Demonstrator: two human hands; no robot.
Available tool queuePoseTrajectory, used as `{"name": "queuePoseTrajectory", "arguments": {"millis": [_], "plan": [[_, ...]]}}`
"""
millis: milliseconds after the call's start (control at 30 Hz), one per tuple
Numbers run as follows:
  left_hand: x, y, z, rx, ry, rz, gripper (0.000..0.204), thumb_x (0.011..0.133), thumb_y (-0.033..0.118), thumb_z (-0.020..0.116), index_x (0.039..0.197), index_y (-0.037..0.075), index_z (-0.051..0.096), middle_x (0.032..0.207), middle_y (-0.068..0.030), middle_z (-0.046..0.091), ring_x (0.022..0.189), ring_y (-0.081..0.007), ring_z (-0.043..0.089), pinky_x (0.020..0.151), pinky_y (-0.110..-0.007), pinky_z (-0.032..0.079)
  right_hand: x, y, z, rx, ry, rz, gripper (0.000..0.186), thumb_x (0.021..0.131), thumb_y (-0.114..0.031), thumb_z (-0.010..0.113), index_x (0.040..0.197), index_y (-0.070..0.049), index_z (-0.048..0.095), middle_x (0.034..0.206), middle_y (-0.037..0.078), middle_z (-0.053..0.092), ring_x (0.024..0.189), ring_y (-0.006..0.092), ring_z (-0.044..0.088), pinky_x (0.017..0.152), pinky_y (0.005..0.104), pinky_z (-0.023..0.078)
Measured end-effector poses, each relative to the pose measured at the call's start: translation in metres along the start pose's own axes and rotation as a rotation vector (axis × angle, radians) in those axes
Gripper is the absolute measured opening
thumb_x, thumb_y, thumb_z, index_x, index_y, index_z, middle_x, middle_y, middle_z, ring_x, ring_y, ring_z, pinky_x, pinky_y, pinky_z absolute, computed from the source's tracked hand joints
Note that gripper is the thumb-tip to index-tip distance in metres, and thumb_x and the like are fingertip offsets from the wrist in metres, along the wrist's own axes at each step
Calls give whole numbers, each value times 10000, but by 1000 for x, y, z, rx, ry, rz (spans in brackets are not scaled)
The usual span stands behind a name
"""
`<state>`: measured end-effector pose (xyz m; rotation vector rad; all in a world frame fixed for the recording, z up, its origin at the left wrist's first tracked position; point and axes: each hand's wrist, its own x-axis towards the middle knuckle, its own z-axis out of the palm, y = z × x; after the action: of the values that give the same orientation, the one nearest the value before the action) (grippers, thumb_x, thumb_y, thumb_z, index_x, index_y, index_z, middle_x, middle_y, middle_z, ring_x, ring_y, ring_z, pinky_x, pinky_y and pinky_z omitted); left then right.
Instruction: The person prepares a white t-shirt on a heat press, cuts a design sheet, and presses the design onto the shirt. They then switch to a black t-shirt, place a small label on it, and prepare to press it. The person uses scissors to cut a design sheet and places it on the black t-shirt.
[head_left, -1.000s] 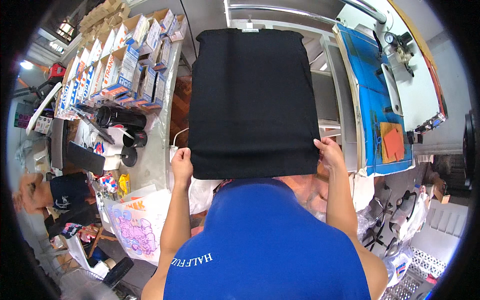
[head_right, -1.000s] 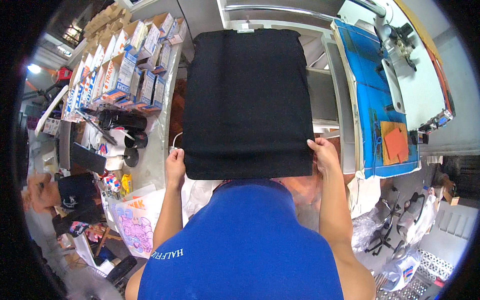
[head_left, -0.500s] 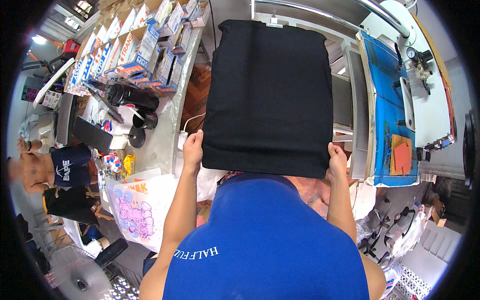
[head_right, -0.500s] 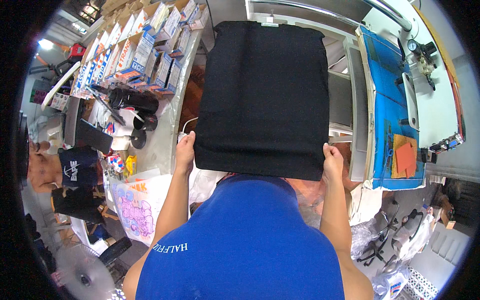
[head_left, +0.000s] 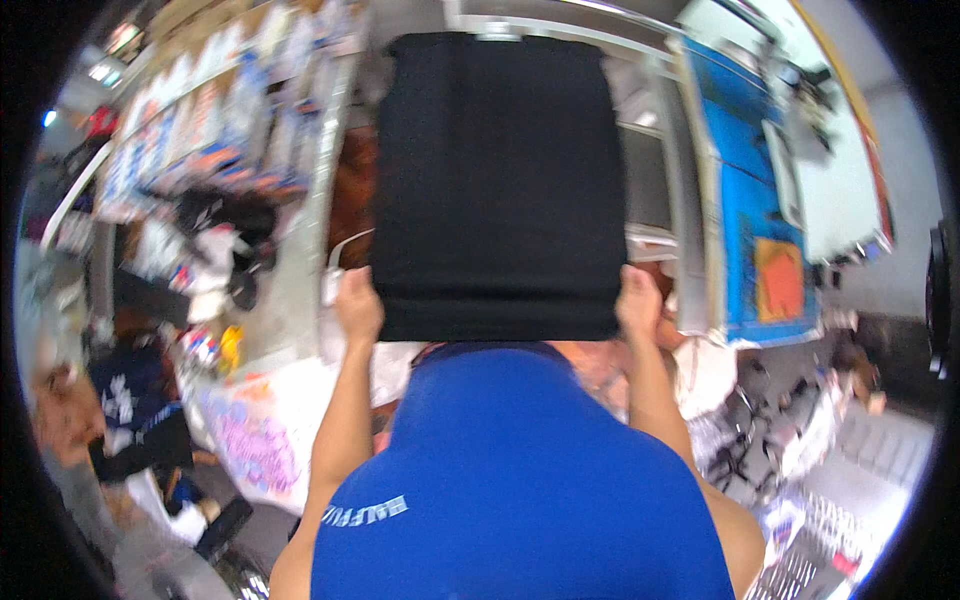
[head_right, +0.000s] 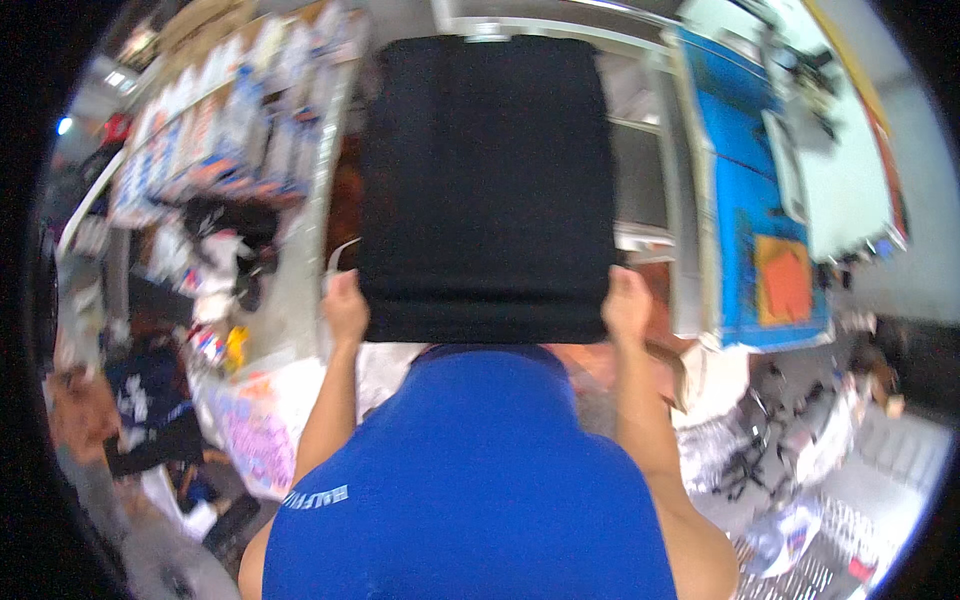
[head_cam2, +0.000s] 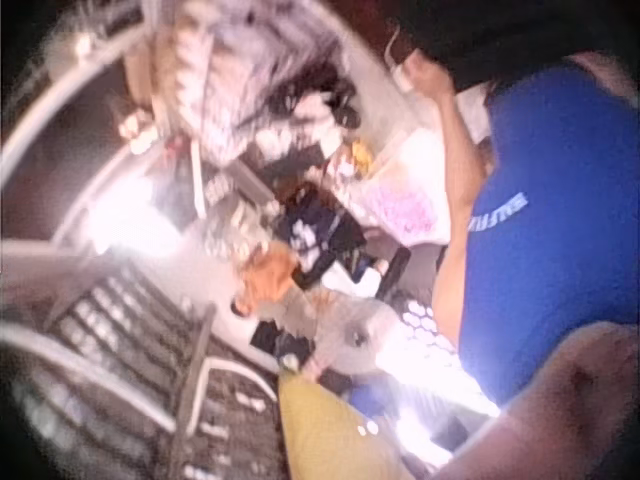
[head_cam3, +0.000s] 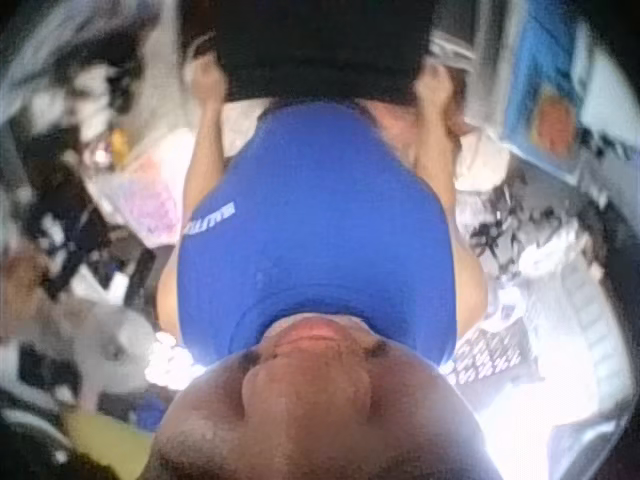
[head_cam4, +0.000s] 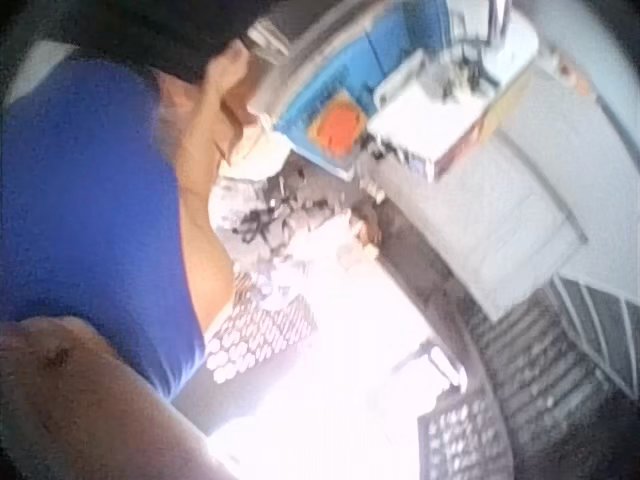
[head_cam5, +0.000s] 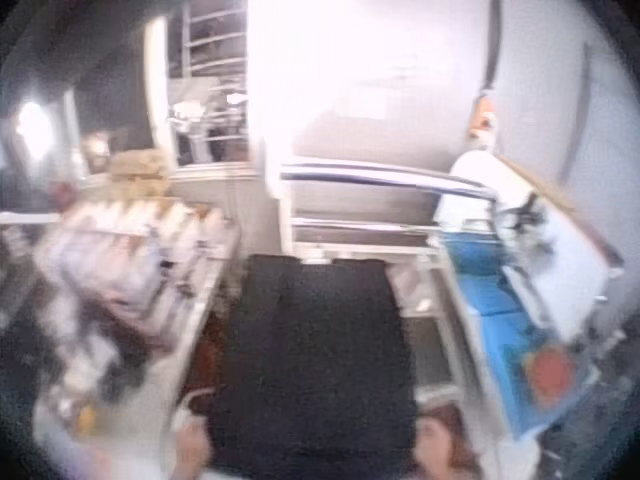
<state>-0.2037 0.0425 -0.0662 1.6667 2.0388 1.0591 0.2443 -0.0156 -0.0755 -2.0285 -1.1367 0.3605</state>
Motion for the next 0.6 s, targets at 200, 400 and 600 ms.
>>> {"name": "queuePoseTrajectory", "arguments": {"millis": [200,400,600], "plan": [[-5,9,2,30,-66,-130,332,1030,263,528,877,-13,632,669,-180,603,558,-264,558,551,-392,430,-2,-7,-4,35,12,264,394,993,-331,608,813,19,622,657,73,562,626,120,501,605,326,440],[-3,-7,-1,8,-140,-134,338,1028,271,521,915,-12,668,644,-207,575,555,-226,568,541,-405,410,-2,-12,-3,-40,-25,268,369,977,-314,617,822,20,640,729,128,618,699,168,571,687,341,473],[-6,-28,7,-351,-306,-379,397,1035,296,501,991,-41,706,844,-107,717,764,-144,630,712,-311,484,8,7,0,5,-233,416,433,999,-348,580,788,28,620,693,125,574,677,167,524,663,372,447]]}}
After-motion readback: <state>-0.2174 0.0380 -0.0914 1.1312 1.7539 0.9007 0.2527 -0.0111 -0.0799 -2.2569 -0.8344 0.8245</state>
